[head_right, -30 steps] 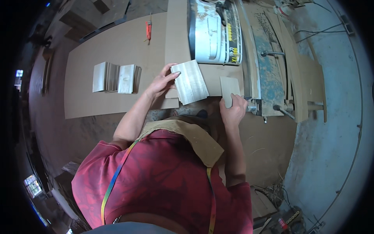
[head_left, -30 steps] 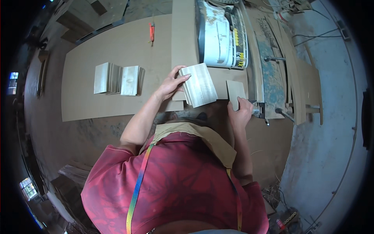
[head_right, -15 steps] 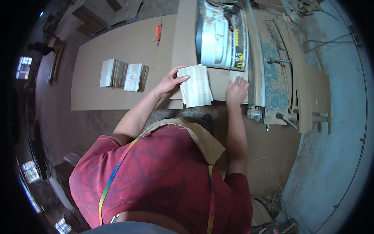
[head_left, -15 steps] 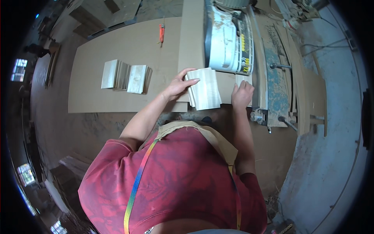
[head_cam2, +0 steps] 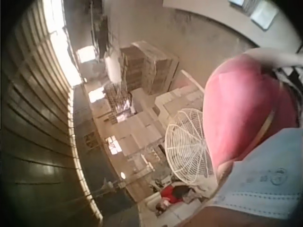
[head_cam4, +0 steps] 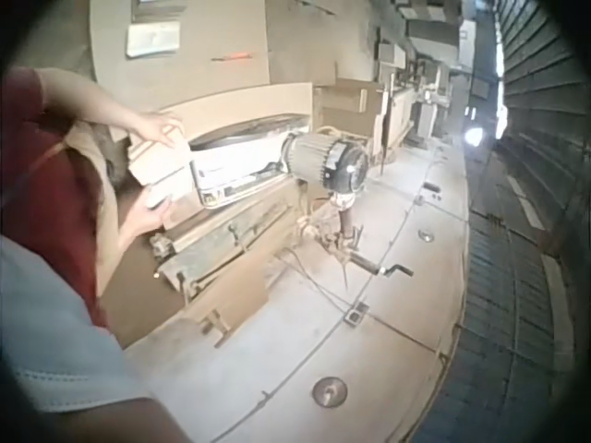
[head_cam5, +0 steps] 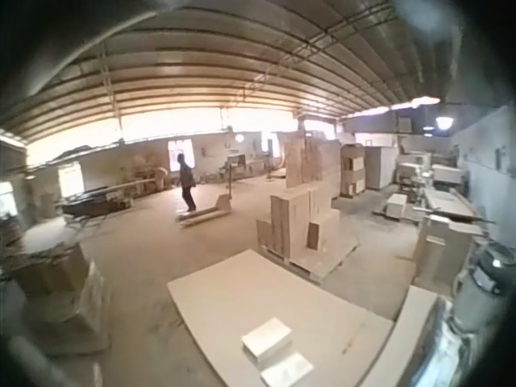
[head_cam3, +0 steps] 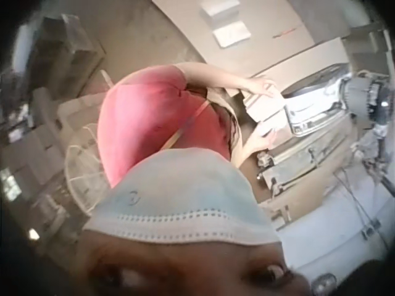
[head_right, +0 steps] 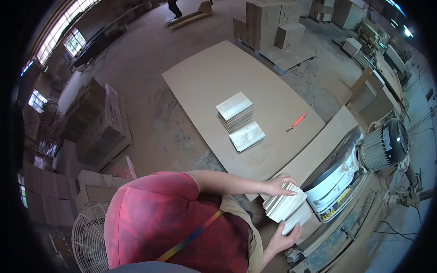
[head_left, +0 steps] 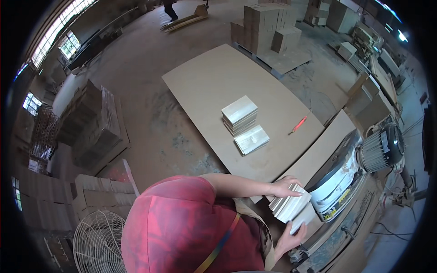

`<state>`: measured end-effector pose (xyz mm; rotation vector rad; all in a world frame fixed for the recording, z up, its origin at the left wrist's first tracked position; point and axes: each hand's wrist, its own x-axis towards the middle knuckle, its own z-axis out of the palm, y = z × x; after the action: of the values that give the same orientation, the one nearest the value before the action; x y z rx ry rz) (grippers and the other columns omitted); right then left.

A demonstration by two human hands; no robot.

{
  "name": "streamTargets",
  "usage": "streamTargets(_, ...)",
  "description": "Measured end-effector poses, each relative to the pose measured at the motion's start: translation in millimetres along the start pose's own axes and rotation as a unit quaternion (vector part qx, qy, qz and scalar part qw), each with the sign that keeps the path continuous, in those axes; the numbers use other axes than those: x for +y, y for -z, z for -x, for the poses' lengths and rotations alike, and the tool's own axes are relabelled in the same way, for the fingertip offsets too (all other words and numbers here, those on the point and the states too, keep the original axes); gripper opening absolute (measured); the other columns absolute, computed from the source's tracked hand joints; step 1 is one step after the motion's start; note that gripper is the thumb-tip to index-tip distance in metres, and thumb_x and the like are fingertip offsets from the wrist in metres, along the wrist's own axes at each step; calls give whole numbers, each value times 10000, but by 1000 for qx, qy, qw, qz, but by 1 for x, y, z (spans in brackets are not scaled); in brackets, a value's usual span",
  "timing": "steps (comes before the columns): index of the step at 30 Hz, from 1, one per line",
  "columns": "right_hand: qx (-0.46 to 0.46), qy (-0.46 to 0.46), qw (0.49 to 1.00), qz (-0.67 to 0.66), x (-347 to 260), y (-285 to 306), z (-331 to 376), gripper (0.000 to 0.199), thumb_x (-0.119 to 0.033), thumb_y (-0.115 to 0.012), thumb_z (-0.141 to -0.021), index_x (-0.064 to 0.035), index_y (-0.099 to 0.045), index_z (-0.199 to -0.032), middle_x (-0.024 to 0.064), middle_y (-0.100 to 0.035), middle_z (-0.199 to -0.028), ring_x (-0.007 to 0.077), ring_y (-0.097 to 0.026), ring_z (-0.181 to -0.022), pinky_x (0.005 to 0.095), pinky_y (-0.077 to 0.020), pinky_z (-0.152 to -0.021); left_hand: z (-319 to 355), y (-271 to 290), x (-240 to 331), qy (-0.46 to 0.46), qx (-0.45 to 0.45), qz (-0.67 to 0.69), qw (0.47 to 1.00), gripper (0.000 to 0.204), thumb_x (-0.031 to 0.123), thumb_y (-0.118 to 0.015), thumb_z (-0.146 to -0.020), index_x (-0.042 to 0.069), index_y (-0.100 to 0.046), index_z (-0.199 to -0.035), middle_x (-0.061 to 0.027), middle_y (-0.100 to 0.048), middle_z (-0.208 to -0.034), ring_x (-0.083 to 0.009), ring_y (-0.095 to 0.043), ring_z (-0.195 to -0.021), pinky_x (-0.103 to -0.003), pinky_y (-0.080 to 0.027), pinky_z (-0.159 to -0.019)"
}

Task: The recorder uses a belt sander to smooth the edges of wooden blocks and then packs the finished blocks into cardboard boxes.

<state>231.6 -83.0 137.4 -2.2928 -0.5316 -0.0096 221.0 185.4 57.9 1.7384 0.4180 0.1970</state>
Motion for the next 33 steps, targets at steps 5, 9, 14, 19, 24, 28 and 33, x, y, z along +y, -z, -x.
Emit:
streamTargets(5, 60, 52, 987, 137, 20, -2, 19, 555, -240, -882, -844, 27, -724, -1305, 248, -680, -1203, 436, -676, -1050, 491, -566, -999, 6, 39, -29, -82, -23, 174, 981, 547, 209, -850, -989, 105, -625, -1476, -157, -633, -1431, -296, -661, -1272, -431, -573, -1076)
streamTargets(9, 126, 36, 960, 246, 75, -36, 15, 690, -382, -847, -859, 3, -676, -1405, 226, -618, -1421, 434, -607, -1284, 505, -555, -1044, 16, 71, 43, 119, -71, 248, 959, 577, 36, -762, -993, 181, -592, -1525, -156, -618, -1383, -283, -688, -1128, -385, -625, -991)
streamTargets(14, 133, 8, 953, 272, 78, -45, 9, 622, -285, -807, -905, -1, -645, -1434, 250, -602, -1467, 447, -584, -1335, 520, -541, -1073, 24, 74, 68, 169, -100, 270, 943, 465, 75, -748, -1031, 151, -625, -1473, -151, -614, -1356, -250, -678, -1104, -363, -607, -955)
streamTargets(19, 173, 52, 947, 266, 80, -53, -44, 507, -199, -780, -934, 8, -666, -1382, 235, -634, -1397, 443, -616, -1266, 498, -550, -1051, 35, 56, 73, 159, -55, 256, 952, 412, 167, -792, -1029, 115, -652, -1413, -154, -611, -1352, -224, -675, -1095, -350, -595, -933)
streamTargets(24, 123, 34, 976, 179, 108, -21, -78, 536, -231, -786, -945, 20, -641, -1396, 239, -615, -1428, 436, -608, -1280, 497, -544, -1063, 13, -7, 61, 131, 13, 146, 980, 430, 279, -824, -1015, 73, -685, -1365, -155, -593, -1432, -271, -613, -1282, -381, -530, -1082)
streamTargets(28, 34, 104, 993, 48, 13, 7, -64, 611, -273, -830, -921, 33, -629, -1411, 264, -592, -1448, 451, -610, -1241, 510, -548, -1041, 6, -32, 58, 102, 48, 69, 991, 434, 361, -738, -1069, 55, -700, -1374, -174, -563, -1514, -304, -541, -1406, -407, -466, -1177)
streamTargets(33, -46, 56, 993, 93, -44, 13, -57, 658, -296, -868, -894, 16, -642, -1427, 273, -615, -1441, 452, -624, -1220, 501, -547, -1034, -11, -35, 61, 85, 31, 64, 994, 512, 462, -567, -1144, 40, -705, -1399, -187, -534, -1580, -313, -516, -1447, -415, -439, -1209)
